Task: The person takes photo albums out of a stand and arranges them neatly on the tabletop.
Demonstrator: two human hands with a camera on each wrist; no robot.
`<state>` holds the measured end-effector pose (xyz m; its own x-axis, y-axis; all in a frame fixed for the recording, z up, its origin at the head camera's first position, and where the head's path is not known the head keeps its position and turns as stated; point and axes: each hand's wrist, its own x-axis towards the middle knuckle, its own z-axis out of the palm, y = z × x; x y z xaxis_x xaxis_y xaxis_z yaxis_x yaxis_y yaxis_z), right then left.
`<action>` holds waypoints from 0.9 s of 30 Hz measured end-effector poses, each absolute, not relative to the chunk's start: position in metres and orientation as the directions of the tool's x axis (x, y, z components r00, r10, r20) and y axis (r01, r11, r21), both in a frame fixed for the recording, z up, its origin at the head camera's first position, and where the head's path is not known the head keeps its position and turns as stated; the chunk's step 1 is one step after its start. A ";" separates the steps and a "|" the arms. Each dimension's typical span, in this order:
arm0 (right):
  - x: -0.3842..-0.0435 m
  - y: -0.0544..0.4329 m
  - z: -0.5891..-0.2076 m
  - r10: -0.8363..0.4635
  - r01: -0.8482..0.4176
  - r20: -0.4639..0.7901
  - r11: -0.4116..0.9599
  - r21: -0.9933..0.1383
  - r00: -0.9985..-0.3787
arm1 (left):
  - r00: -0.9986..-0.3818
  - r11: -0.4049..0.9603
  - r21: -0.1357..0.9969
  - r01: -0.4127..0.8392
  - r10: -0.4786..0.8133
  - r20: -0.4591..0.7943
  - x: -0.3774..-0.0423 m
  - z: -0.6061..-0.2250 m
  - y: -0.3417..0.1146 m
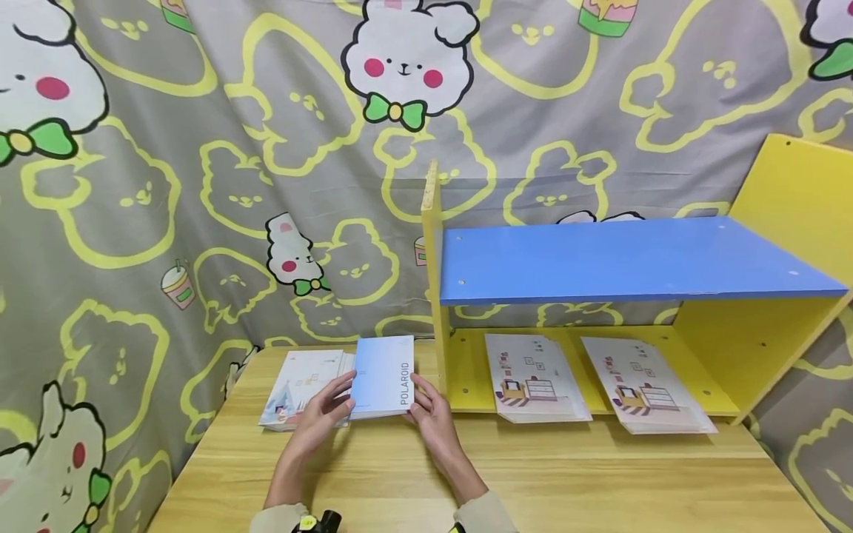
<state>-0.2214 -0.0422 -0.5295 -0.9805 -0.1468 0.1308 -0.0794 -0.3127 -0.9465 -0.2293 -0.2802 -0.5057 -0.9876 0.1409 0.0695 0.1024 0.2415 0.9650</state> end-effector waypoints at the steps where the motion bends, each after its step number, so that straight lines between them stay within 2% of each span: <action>1: -0.221 -0.042 -0.530 -0.143 -0.082 0.132 -0.311 -0.947 -0.981 | -0.987 0.242 0.965 0.103 0.146 0.068 -0.230 -0.507 -0.279; 27: -0.224 -0.046 -0.542 -0.111 -0.047 0.085 -0.310 -0.949 -0.990 | -0.998 0.261 0.965 0.011 0.069 -0.007 -0.230 -0.517 -0.271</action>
